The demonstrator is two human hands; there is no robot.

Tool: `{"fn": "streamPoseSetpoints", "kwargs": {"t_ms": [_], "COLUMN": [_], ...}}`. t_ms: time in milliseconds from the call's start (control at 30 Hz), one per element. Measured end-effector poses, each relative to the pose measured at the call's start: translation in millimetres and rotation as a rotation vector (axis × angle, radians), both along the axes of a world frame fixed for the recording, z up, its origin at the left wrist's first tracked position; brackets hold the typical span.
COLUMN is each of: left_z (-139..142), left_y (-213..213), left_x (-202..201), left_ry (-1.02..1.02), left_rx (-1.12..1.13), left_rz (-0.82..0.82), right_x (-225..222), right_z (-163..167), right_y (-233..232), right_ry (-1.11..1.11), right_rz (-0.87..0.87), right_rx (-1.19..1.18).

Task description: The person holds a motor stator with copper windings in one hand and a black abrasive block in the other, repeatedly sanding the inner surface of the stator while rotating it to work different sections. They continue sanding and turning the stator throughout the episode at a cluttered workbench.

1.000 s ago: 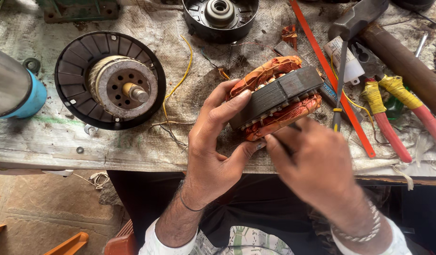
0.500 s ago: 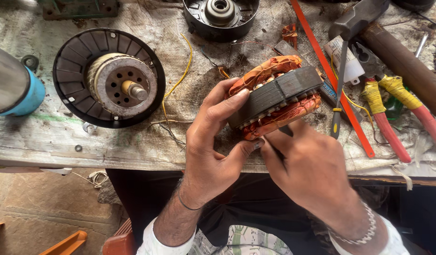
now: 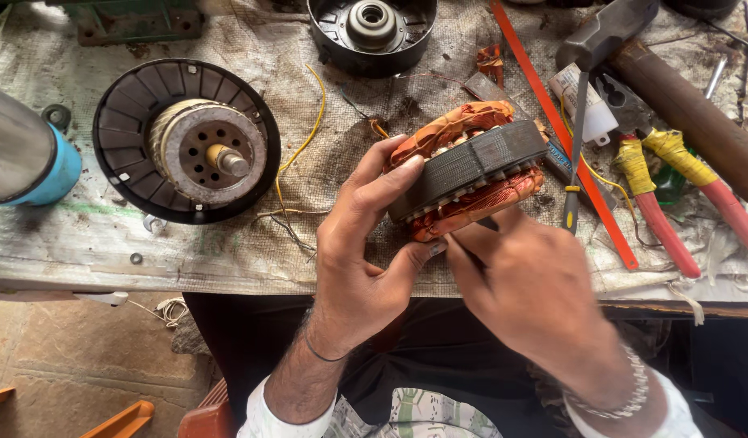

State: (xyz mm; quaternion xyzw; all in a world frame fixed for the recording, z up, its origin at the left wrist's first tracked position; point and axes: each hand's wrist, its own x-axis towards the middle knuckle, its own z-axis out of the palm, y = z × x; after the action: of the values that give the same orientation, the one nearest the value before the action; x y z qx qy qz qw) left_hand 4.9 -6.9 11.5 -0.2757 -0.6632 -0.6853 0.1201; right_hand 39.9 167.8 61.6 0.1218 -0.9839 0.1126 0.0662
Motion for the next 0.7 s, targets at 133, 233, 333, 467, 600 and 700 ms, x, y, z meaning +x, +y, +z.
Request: {"fn": "streamPoseSetpoints", "kwargs": {"t_ms": [133,233,333,467,600,700], "left_z": [0.7,1.0,0.4,-0.8,-1.3,-1.0], "left_y": [0.4,0.3,-0.4,0.9,1.1,0.5], "left_x": [-0.2,0.7,0.3,0.6,0.2,0.4], "left_ry": [-0.042,-0.045,-0.074,-0.079,-0.052,-0.076], "left_rx": [0.053,0.057,0.104,0.123,0.097,0.119], "left_rz": [-0.038,-0.025,-0.07,-0.083,-0.062,-0.074], "right_x": [-0.2,-0.4,0.3,2.1,1.6,0.1], "right_z": [-1.3,-2.4,-3.2,-2.5,-1.6,-2.5], "right_y": [-1.0,-1.3,-1.7,-1.3,-0.9,-0.7], "right_ry": [0.035,0.023,0.008,0.026,0.077,-0.029], "right_rz": [0.006,0.006,-0.006,0.002,0.016,-0.009], "right_rx": [0.011,0.013,0.06,0.077,0.001,0.049]}}
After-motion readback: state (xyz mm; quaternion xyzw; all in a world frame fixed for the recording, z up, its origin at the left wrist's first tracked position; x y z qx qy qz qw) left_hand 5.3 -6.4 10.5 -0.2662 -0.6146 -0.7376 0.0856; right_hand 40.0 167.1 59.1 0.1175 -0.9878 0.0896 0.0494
